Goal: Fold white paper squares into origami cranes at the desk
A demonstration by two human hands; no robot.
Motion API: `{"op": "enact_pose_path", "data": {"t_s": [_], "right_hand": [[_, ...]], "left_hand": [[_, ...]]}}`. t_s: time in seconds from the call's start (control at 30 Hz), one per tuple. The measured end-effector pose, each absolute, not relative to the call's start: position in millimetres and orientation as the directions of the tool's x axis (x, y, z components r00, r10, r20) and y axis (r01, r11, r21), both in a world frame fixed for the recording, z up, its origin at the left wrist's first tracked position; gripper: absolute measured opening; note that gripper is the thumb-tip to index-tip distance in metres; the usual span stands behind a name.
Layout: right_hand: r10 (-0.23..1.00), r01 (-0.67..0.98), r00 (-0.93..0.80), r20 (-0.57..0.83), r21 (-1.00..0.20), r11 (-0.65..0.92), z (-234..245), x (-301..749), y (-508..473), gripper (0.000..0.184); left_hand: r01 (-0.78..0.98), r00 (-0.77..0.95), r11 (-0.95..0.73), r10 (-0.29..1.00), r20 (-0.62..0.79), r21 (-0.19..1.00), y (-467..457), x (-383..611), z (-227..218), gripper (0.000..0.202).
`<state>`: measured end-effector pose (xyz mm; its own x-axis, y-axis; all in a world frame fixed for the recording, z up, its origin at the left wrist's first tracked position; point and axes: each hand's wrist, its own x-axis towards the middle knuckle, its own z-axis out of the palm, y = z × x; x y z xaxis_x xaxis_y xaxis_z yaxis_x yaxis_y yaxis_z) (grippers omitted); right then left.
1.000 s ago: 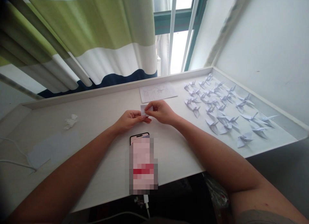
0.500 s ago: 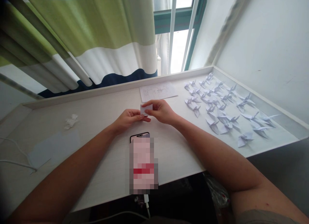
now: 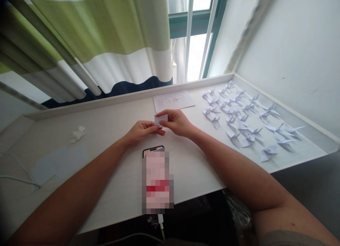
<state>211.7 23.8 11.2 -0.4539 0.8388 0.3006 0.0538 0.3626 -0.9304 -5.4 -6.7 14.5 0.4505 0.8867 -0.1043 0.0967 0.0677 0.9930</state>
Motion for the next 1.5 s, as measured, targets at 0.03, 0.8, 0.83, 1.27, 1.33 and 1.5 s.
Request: {"op": "enact_pose_path", "data": {"t_s": [0.03,0.8,0.83,1.27,1.33,1.5], "right_hand": [[0.839,0.052,-0.455,0.296,-0.932,0.358,12,212,23,0.026],[0.801,0.097,-0.491,0.341,-0.893,0.440,10,212,25,0.035],[0.793,0.119,-0.490,0.361,-0.874,0.471,11,213,24,0.035],[0.780,-0.007,-0.595,0.194,-0.971,0.237,15,214,24,0.017],[0.777,-0.010,-0.601,0.185,-0.975,0.224,15,214,24,0.015],[0.781,-0.045,-0.585,0.219,-0.970,0.239,16,213,21,0.015]], "left_hand": [[0.107,0.449,0.057,0.888,-0.099,0.993,-7,-5,13,0.041],[0.081,0.404,0.025,0.913,-0.056,0.996,-9,2,11,0.050],[0.086,0.402,0.017,0.914,-0.050,0.996,-9,2,10,0.048],[0.156,0.636,0.021,0.762,-0.117,0.988,-4,-13,18,0.037],[0.141,0.639,0.035,0.760,-0.118,0.989,-4,-13,18,0.037],[0.110,0.629,0.068,0.767,-0.122,0.992,-4,-14,20,0.037]]}}
